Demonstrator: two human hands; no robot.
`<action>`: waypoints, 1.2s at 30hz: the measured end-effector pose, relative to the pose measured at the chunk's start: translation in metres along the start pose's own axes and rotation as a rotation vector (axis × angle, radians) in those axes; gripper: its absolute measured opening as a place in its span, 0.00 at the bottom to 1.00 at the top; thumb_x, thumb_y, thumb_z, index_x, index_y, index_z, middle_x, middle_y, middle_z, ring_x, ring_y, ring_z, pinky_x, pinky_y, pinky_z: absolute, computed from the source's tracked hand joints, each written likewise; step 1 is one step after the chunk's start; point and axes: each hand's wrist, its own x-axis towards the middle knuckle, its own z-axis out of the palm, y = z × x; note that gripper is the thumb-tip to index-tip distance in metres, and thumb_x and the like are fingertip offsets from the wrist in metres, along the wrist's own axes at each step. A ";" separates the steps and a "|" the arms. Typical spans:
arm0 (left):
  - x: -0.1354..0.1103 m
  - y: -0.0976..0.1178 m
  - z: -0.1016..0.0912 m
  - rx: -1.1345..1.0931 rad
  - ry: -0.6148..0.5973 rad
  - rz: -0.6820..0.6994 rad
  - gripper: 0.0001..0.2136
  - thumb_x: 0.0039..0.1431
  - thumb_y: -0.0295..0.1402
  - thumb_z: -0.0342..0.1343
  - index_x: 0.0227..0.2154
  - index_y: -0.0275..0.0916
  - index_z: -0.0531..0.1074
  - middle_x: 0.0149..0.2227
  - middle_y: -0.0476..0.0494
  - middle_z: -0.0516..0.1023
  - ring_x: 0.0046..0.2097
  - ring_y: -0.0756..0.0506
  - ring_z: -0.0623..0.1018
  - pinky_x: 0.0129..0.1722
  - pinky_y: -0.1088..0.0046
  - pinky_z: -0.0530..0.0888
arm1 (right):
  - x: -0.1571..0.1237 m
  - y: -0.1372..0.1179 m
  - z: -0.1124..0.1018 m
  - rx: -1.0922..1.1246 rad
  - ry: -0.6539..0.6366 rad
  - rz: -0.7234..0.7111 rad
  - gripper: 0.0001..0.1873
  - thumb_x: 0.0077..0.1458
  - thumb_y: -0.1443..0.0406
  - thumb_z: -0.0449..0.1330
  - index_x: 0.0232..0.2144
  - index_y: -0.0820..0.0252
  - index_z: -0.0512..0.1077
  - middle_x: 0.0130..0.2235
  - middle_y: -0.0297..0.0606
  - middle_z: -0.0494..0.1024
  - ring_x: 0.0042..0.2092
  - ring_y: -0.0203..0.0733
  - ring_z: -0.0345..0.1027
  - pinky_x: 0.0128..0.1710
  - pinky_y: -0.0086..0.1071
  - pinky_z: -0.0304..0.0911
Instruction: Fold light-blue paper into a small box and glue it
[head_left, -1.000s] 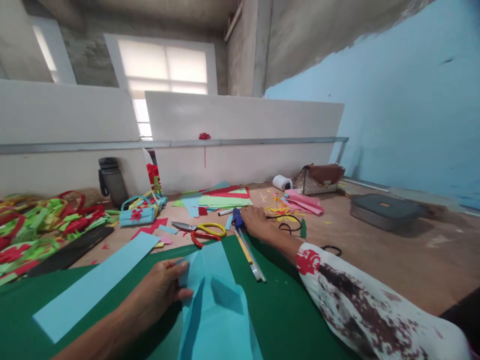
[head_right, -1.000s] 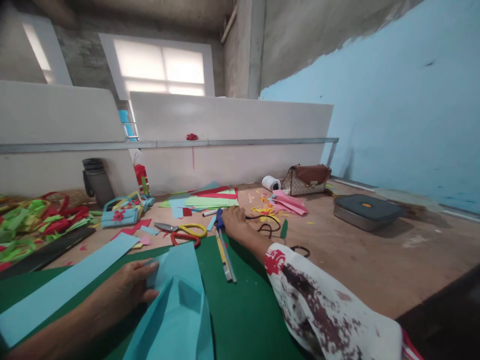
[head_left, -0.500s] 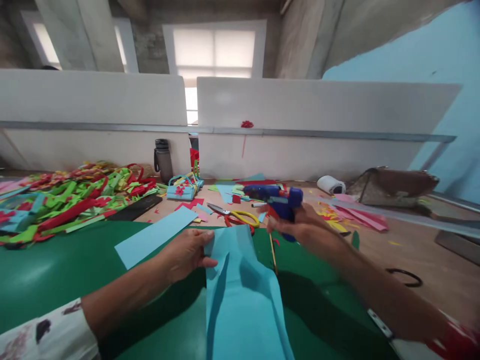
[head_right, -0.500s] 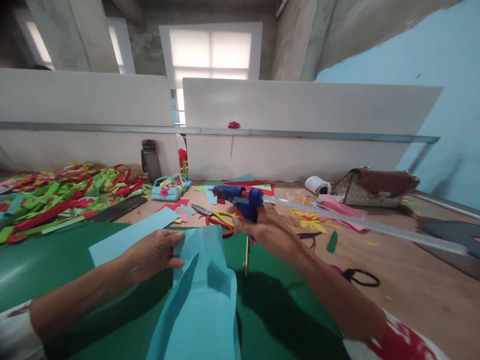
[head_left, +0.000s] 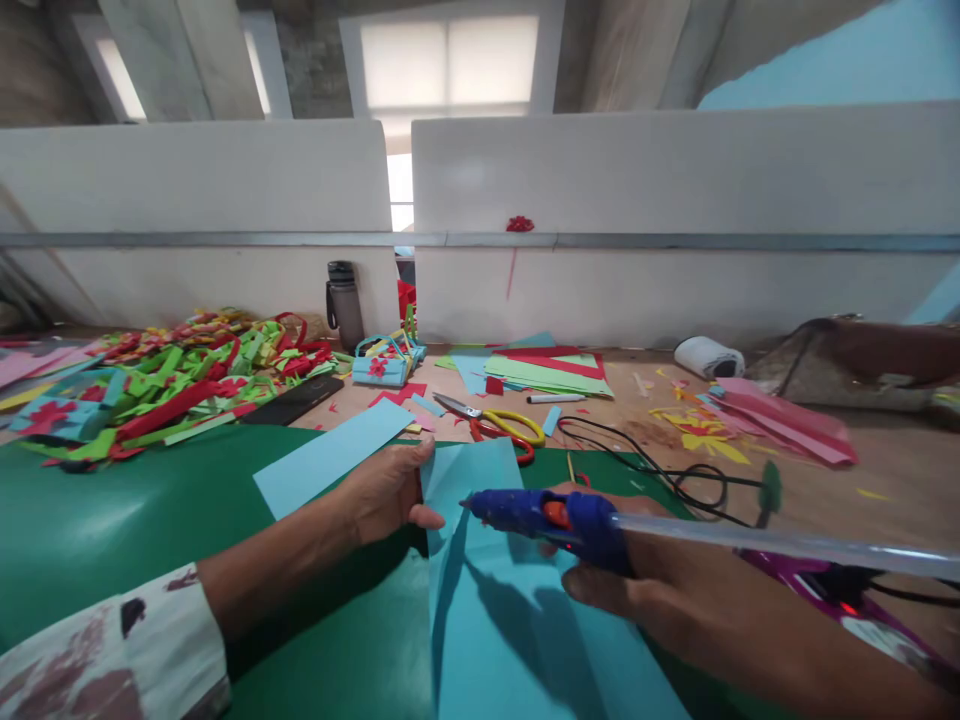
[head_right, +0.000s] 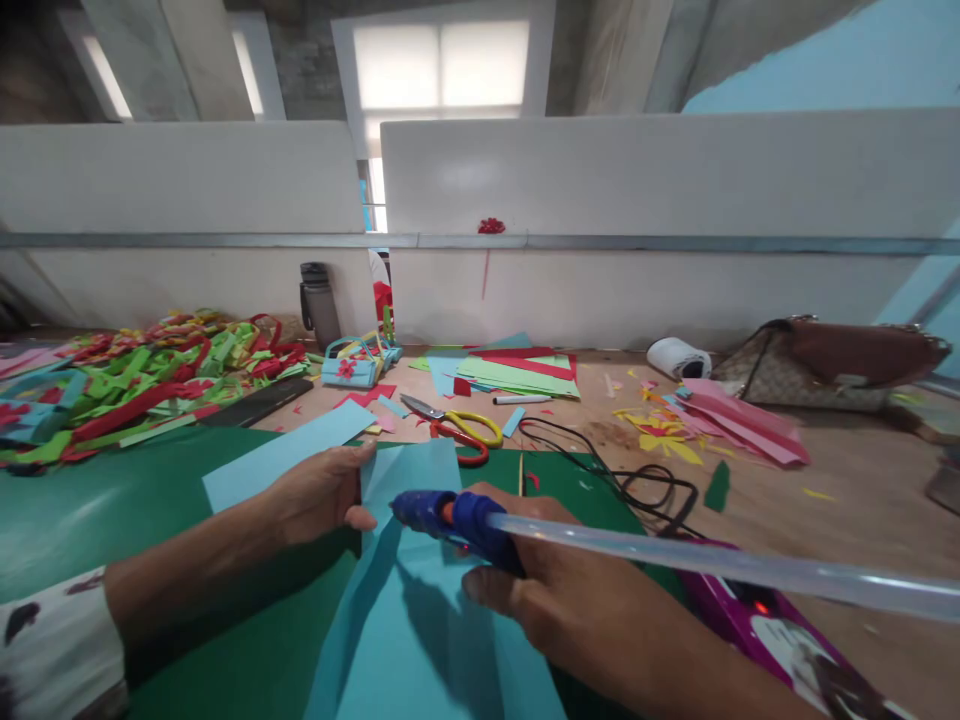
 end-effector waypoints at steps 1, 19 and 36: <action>0.001 0.000 -0.001 -0.010 -0.008 -0.002 0.15 0.62 0.37 0.47 0.42 0.30 0.70 0.32 0.36 0.78 0.29 0.43 0.79 0.17 0.74 0.76 | 0.000 0.001 0.000 -0.016 -0.051 0.012 0.13 0.48 0.63 0.61 0.39 0.46 0.75 0.39 0.36 0.79 0.37 0.47 0.72 0.32 0.35 0.67; 0.002 -0.006 -0.001 0.066 -0.132 0.162 0.17 0.64 0.39 0.45 0.37 0.29 0.72 0.31 0.35 0.78 0.28 0.43 0.79 0.22 0.71 0.77 | 0.004 0.010 0.001 -0.068 -0.012 0.102 0.14 0.54 0.52 0.53 0.30 0.49 0.74 0.33 0.35 0.79 0.33 0.47 0.71 0.31 0.38 0.64; 0.000 -0.008 0.002 0.163 -0.160 0.240 0.20 0.63 0.43 0.46 0.38 0.27 0.72 0.31 0.32 0.78 0.30 0.42 0.79 0.25 0.70 0.77 | 0.005 0.004 0.001 -0.044 0.006 0.086 0.09 0.52 0.55 0.55 0.32 0.48 0.73 0.34 0.34 0.79 0.34 0.48 0.71 0.31 0.36 0.64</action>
